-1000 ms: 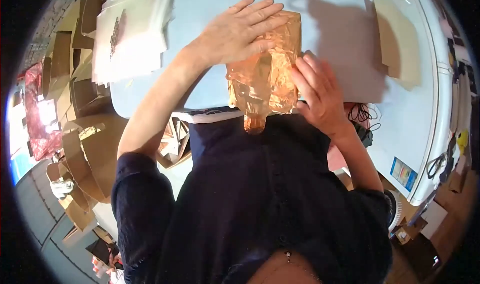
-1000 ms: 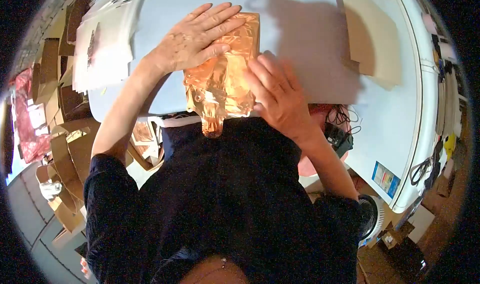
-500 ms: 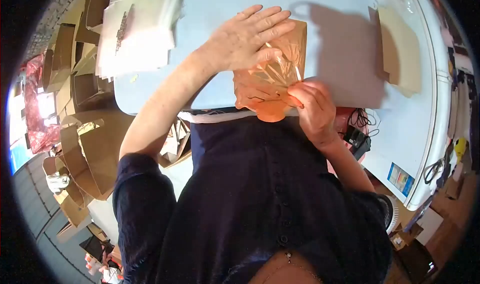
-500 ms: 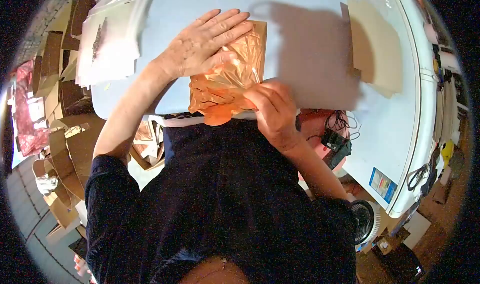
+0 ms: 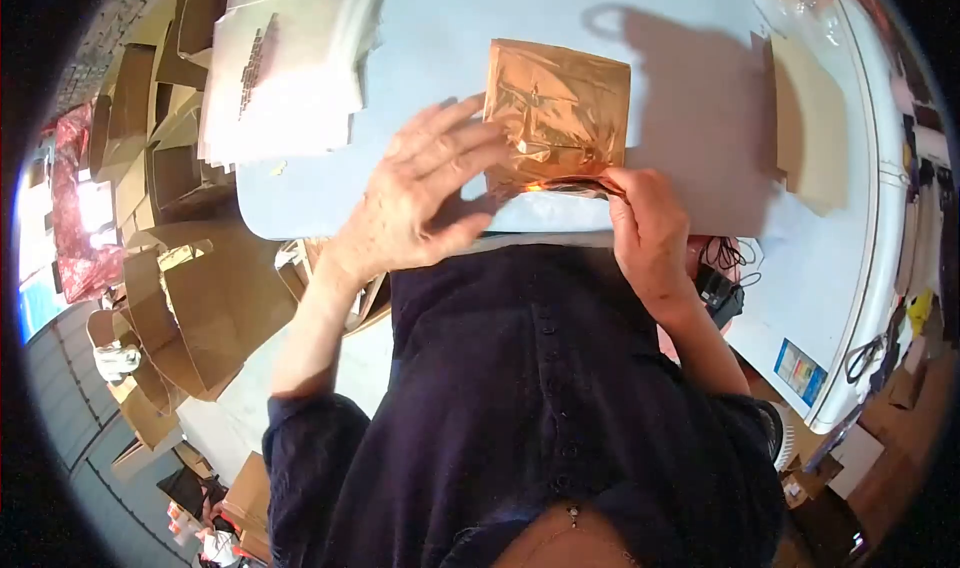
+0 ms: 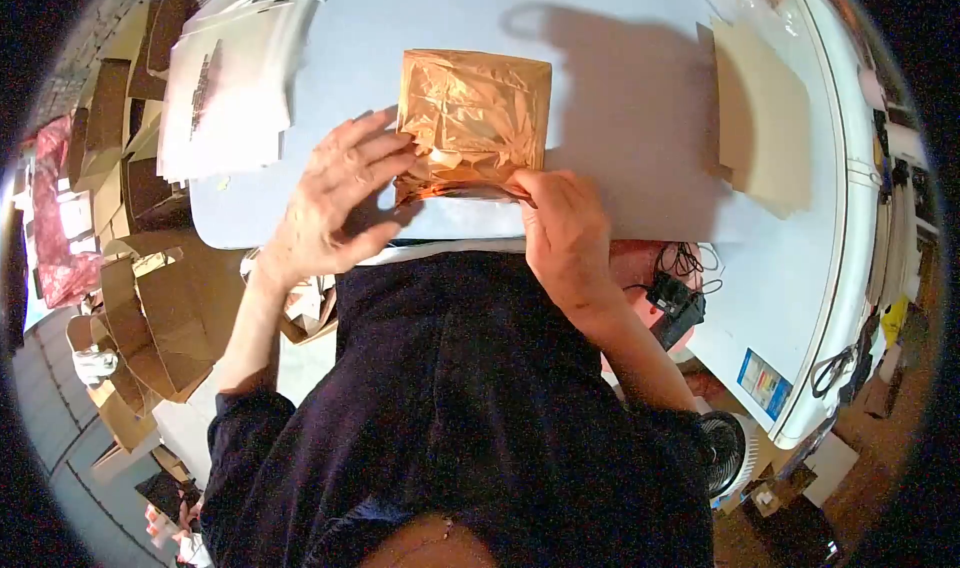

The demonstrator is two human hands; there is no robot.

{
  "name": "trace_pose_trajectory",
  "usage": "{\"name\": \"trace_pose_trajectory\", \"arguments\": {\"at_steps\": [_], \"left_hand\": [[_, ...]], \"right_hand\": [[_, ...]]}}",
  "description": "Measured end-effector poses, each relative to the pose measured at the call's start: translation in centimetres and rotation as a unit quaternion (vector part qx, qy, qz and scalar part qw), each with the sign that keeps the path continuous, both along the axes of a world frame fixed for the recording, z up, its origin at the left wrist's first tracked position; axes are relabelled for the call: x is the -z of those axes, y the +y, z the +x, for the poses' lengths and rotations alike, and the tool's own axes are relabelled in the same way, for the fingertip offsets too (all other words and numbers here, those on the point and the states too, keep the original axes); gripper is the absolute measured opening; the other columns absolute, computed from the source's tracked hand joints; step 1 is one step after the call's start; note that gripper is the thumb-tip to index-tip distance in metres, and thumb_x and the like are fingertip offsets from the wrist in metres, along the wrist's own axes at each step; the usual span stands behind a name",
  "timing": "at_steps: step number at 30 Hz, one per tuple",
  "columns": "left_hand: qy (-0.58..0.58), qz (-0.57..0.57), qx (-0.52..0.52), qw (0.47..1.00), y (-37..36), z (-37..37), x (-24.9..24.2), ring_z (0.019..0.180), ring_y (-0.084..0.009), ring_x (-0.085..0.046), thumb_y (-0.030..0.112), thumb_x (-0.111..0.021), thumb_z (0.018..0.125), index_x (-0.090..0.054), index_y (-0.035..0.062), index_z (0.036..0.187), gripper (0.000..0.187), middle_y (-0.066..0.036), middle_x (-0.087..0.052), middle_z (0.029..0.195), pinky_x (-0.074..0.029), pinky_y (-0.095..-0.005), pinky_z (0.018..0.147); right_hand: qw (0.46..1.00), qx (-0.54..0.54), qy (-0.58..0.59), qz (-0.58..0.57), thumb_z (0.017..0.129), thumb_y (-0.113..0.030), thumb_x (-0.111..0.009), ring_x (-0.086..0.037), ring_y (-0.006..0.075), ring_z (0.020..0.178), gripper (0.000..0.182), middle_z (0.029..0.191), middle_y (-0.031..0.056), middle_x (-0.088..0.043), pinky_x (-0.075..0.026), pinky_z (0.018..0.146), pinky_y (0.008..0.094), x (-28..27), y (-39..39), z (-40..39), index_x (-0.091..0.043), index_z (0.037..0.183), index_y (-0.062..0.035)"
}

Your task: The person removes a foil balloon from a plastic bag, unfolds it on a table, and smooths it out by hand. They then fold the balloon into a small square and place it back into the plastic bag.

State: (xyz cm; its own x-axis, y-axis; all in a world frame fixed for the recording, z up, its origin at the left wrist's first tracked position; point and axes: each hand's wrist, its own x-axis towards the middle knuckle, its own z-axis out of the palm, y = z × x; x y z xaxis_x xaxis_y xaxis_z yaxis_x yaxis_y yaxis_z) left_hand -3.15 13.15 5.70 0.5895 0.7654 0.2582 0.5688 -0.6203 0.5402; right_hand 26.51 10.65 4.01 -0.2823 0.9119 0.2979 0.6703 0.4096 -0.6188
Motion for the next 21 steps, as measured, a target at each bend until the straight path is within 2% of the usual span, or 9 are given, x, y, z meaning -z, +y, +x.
{"name": "trace_pose_trajectory", "arguments": {"at_steps": [2,3,6,7,13,17,21], "left_hand": [[0.005,0.024,-0.052,0.998,-1.2,1.1,0.6,0.142,-0.0323,-0.052,0.026,-0.083,0.079,-0.068,0.0081,0.131,0.057,-0.009,-0.066,0.138,-0.041,-0.0483,0.115],[0.0,0.054,-0.076,0.996,-1.5,1.7,0.9,0.133,-0.0279,-0.056,0.026,-0.085,0.077,-0.072,0.0092,0.124,0.052,-0.005,-0.068,0.129,-0.045,-0.0449,0.104],[-0.002,0.055,-0.148,0.987,-2.5,3.2,2.1,0.129,-0.0257,-0.057,0.026,-0.084,0.079,-0.076,0.0092,0.115,0.04,-0.003,-0.067,0.129,-0.044,-0.0431,0.101],[-0.015,0.074,-0.166,0.983,-2.4,3.4,2.4,0.117,-0.0246,-0.059,0.024,-0.084,0.081,-0.077,0.0099,0.111,0.034,-0.001,-0.067,0.124,-0.043,-0.0417,0.094],[-0.04,0.049,-0.225,0.972,-2.2,4.0,2.3,0.101,-0.0249,-0.056,0.025,-0.084,0.084,-0.079,0.0059,0.096,0.024,-0.002,-0.07,0.111,-0.041,-0.0391,0.09],[-0.029,0.069,-0.251,0.965,-1.6,4.3,3.5,0.094,-0.0256,-0.053,0.022,-0.083,0.084,-0.078,0.0098,0.098,0.019,-0.003,-0.062,0.102,-0.037,-0.0406,0.08],[-0.03,0.055,-0.264,0.962,-1.2,5.1,3.4,0.094,-0.0276,-0.052,0.019,-0.082,0.084,-0.076,0.0086,0.093,0.015,-0.005,-0.06,0.1,-0.037,-0.0421,0.081]], "right_hand": [[1.0,-0.003,-0.008,-0.016,0.088,0.003,-0.066,-0.064,0.0379,0.094,0.025,0.099,0.0146,-0.069,-0.051,0.082,0.0478,-0.2,0.3,0.0,-0.066,0.112,-0.0048],[1.0,-0.006,-0.008,-0.006,0.088,0.002,-0.065,-0.064,0.0382,0.093,0.025,0.098,0.0152,-0.069,-0.051,0.082,0.0481,-0.1,0.4,0.0,-0.065,0.112,-0.0047],[1.0,-0.01,-0.015,0.005,0.089,0.001,-0.064,-0.063,0.039,0.093,0.024,0.097,0.0169,-0.068,-0.051,0.081,0.049,0.2,0.8,0.1,-0.065,0.113,-0.0042],[1.0,-0.007,-0.019,-0.003,0.09,0.001,-0.063,-0.063,0.0394,0.092,0.025,0.097,0.0173,-0.067,-0.051,0.081,0.0493,0.3,0.9,0.2,-0.065,0.114,-0.004],[0.999,0.004,-0.032,-0.032,0.094,-0.003,-0.062,-0.062,0.0416,0.09,0.021,0.096,0.0197,-0.067,-0.05,0.08,0.0512,0.1,1.6,0.0,-0.064,0.115,-0.0031],[0.996,0.031,-0.042,-0.069,0.098,-0.009,-0.062,-0.064,0.042,0.089,0.018,0.098,0.0209,-0.069,-0.051,0.081,0.0502,0.0,1.8,-0.2,-0.063,0.115,-0.0027],[0.98,0.07,0.091,-0.16,0.098,-0.013,-0.068,-0.068,0.0389,0.093,0.021,0.101,0.0185,-0.072,-0.052,0.084,0.0468,-0.6,1.9,-0.2,-0.063,0.116,-0.0026]]}}
